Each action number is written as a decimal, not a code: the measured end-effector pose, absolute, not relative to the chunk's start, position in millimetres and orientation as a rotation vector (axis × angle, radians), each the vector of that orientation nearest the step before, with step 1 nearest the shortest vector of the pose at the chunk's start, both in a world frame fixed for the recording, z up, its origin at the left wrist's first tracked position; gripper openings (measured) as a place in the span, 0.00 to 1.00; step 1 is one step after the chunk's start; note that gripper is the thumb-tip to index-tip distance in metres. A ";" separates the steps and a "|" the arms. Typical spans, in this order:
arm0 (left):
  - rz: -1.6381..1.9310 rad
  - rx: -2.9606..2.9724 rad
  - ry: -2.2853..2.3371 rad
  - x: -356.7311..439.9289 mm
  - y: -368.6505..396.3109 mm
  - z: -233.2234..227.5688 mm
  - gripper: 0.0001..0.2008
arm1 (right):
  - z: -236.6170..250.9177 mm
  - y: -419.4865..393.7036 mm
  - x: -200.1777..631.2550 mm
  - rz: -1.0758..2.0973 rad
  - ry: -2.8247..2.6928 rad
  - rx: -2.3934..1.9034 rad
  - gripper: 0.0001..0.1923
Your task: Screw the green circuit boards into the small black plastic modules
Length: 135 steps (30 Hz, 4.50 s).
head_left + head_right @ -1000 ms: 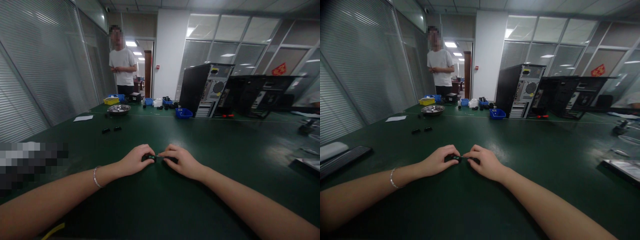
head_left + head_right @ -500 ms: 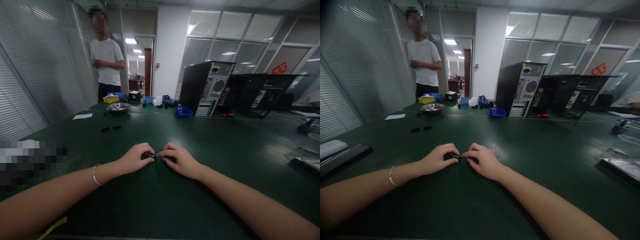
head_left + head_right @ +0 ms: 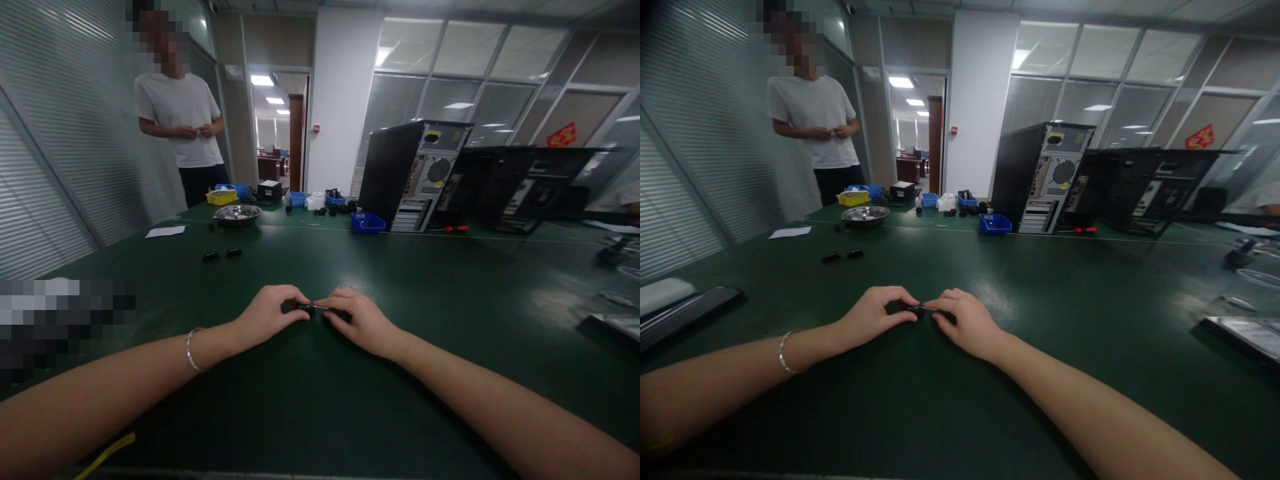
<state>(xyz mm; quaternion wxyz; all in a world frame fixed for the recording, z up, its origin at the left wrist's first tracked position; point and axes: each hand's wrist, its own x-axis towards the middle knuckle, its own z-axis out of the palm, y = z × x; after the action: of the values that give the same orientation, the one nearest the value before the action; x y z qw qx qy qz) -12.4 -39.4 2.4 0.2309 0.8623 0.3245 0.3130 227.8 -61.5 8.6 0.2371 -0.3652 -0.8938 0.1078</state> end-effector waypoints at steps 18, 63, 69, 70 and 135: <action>1.088 2.186 0.902 -10.0 -36.8 -2.5 0.05 | 6.2 -60.8 222.1 0.417 -2.293 -1.007 0.18; 0.573 2.522 0.518 -30.7 -21.2 13.1 0.31 | 11.2 -57.7 238.8 0.540 -2.272 -1.043 0.17; 0.535 2.566 0.485 -29.5 -19.6 13.3 0.18 | 11.0 -52.3 239.7 0.486 -2.328 -1.070 0.20; 0.550 2.572 0.510 -28.5 -19.5 11.7 0.16 | 10.9 -51.0 240.0 0.474 -2.329 -1.074 0.20; 0.924 2.325 0.856 -13.0 -32.5 0.6 0.04 | 4.4 -59.5 222.1 0.403 -2.309 -1.140 0.16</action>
<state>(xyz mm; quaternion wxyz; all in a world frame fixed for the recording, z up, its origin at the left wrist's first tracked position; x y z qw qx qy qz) -13.0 -32.5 0.6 0.2462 0.8523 0.3136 0.3385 222.1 -59.5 4.4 0.2641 -0.4219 -0.8544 0.1492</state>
